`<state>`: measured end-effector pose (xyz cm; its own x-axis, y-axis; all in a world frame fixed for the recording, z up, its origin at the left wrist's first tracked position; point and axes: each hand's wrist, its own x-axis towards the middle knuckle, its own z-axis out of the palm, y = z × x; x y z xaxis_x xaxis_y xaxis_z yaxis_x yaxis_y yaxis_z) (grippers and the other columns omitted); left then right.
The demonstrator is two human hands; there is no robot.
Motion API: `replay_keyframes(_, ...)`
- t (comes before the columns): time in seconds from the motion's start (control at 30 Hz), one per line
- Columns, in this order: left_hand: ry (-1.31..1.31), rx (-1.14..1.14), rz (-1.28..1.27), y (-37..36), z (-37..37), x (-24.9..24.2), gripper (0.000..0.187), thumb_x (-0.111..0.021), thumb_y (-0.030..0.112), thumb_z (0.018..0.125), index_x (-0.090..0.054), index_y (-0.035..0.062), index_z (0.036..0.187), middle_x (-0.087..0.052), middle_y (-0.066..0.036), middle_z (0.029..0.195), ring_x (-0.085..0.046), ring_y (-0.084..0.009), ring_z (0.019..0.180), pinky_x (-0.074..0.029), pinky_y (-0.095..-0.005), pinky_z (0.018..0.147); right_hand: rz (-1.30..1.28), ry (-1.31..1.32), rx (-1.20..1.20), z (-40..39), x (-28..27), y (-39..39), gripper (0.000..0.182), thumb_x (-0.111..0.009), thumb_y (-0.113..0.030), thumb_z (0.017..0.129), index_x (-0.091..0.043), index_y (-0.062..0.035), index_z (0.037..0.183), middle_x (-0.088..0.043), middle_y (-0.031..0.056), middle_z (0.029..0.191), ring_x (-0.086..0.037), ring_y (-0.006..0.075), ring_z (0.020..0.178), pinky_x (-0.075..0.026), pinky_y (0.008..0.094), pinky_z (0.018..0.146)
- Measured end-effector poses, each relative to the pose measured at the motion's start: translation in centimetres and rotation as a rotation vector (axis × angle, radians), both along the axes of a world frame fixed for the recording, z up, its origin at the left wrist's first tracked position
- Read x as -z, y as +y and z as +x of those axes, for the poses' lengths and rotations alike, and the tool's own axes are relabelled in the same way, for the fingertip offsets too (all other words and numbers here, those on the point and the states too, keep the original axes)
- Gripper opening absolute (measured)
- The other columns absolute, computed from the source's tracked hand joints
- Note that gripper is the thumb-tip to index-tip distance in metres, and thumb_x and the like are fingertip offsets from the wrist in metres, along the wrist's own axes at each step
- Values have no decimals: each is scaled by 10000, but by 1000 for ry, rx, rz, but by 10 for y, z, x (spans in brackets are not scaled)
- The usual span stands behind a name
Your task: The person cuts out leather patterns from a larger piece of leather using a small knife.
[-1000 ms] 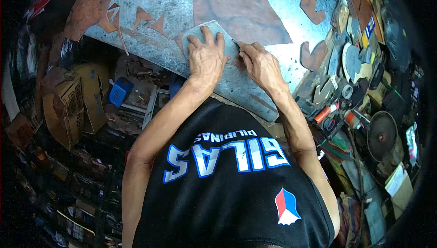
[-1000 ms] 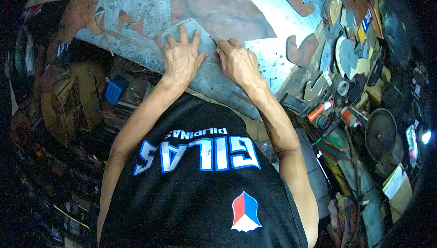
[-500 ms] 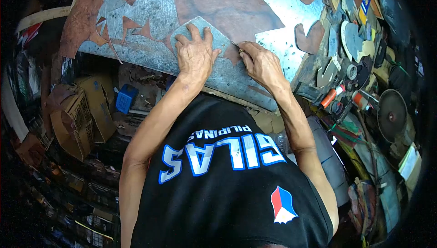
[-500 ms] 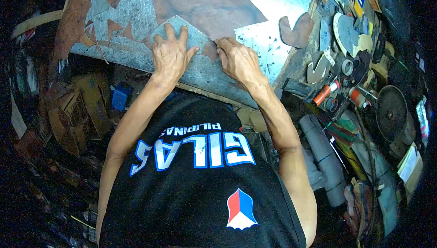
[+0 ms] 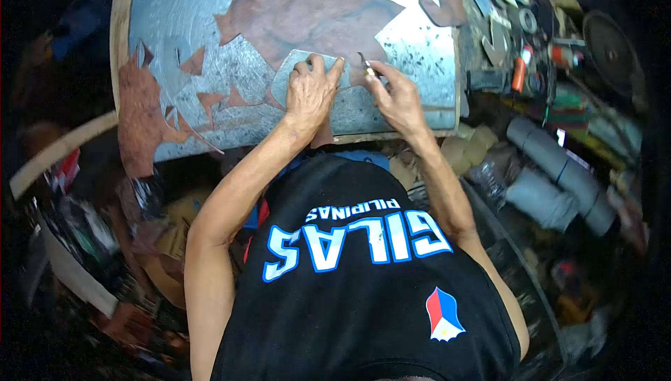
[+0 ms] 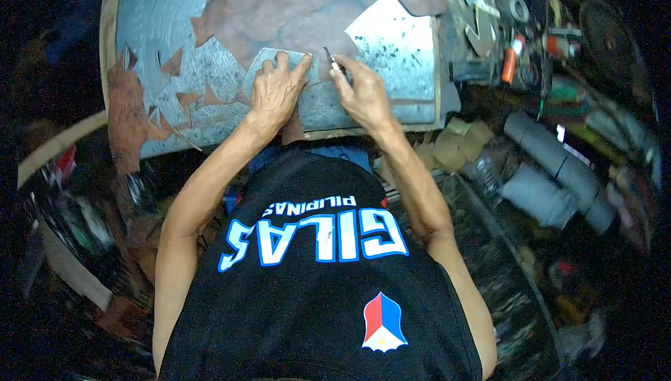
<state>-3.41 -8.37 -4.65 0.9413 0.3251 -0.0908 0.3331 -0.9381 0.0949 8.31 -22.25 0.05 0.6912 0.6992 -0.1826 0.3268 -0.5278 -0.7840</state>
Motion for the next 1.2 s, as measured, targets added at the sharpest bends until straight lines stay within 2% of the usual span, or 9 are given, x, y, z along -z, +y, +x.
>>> replay_keyframes(0.1, 25, 104, 62, 6, 1, 2, 463, -629, 346, 894, -531, 237, 1333, -539, -160, 1049, -620, -299, 821, -558, -368, 655, -24, -53, 172, -35, 21, 12, 292, -591, -145, 929, -653, 36, 1149, -694, 228, 989, -693, 328, 894, -559, 415, 801)
replay_keyframes(0.17, 62, 133, 69, 9, 2, 4, 462, -614, 344, 905, -526, 251, 1349, -539, -163, 1055, -622, -295, 815, -560, -361, 646, 17, -211, 197, -46, 35, 17, 285, -598, -122, 913, -652, 45, 1138, -680, 250, 982, -684, 368, 884, -551, 436, 795)
replay_keyframes(0.37, 87, 183, 102, 11, 3, 5, 448, -592, 360, 924, -536, 252, 1355, -546, -181, 1083, -626, -282, 813, -560, -332, 635, 0, -274, 258, -62, 36, 22, 259, -601, -75, 891, -645, 58, 1108, -654, 255, 1019, -654, 424, 905, -534, 444, 788)
replay_keyframes(0.43, 73, 190, 53, 12, 4, 7, 366, -540, 250, 931, -561, 188, 1292, -544, -217, 1158, -618, -330, 838, -526, -384, 620, -13, -290, 254, -63, 35, 23, 258, -599, -75, 892, -645, 57, 1109, -655, 249, 1026, -654, 419, 911, -533, 444, 794)
replay_keyframes(0.73, 60, 217, 72, 12, 6, 10, 339, -490, 201, 959, -575, 156, 1284, -559, -243, 1112, -620, -341, 803, -528, -417, 606, -72, -280, 228, -62, 32, 25, 252, -593, -77, 895, -651, 62, 1098, -648, 281, 1028, -649, 430, 931, -528, 448, 824)
replay_keyframes(0.77, 62, 215, 72, 12, 7, 9, 339, -490, 201, 959, -575, 156, 1284, -559, -243, 1112, -620, -341, 803, -528, -417, 606, -51, -299, 221, -61, 33, 26, 251, -592, -82, 897, -654, 62, 1093, -646, 292, 1025, -646, 437, 934, -525, 451, 833)
replay_keyframes(0.83, 79, 233, 262, 11, 6, 9, 393, -550, 327, 939, -573, 245, 1322, -567, -187, 1064, -634, -266, 756, -547, -300, 595, -38, -278, 212, -59, 34, 24, 251, -593, -90, 899, -656, 63, 1088, -645, 298, 1025, -644, 441, 942, -521, 456, 842)
replay_keyframes(1.17, 120, 203, 203, 9, 8, 10, 409, -547, 284, 952, -551, 243, 1359, -560, -205, 1100, -633, -279, 802, -549, -297, 592, -106, -236, 101, -77, 20, -9, 245, -597, -102, 902, -648, 39, 1096, -641, 267, 966, -631, 447, 888, -512, 481, 792)
replay_keyframes(1.2, 93, 194, 152, 9, 8, 12, 368, -528, 238, 946, -566, 208, 1311, -559, -214, 1114, -628, -313, 817, -538, -355, 589, -102, -238, 98, -77, 20, -10, 245, -597, -102, 902, -648, 39, 1096, -641, 267, 966, -631, 447, 888, -512, 481, 792)
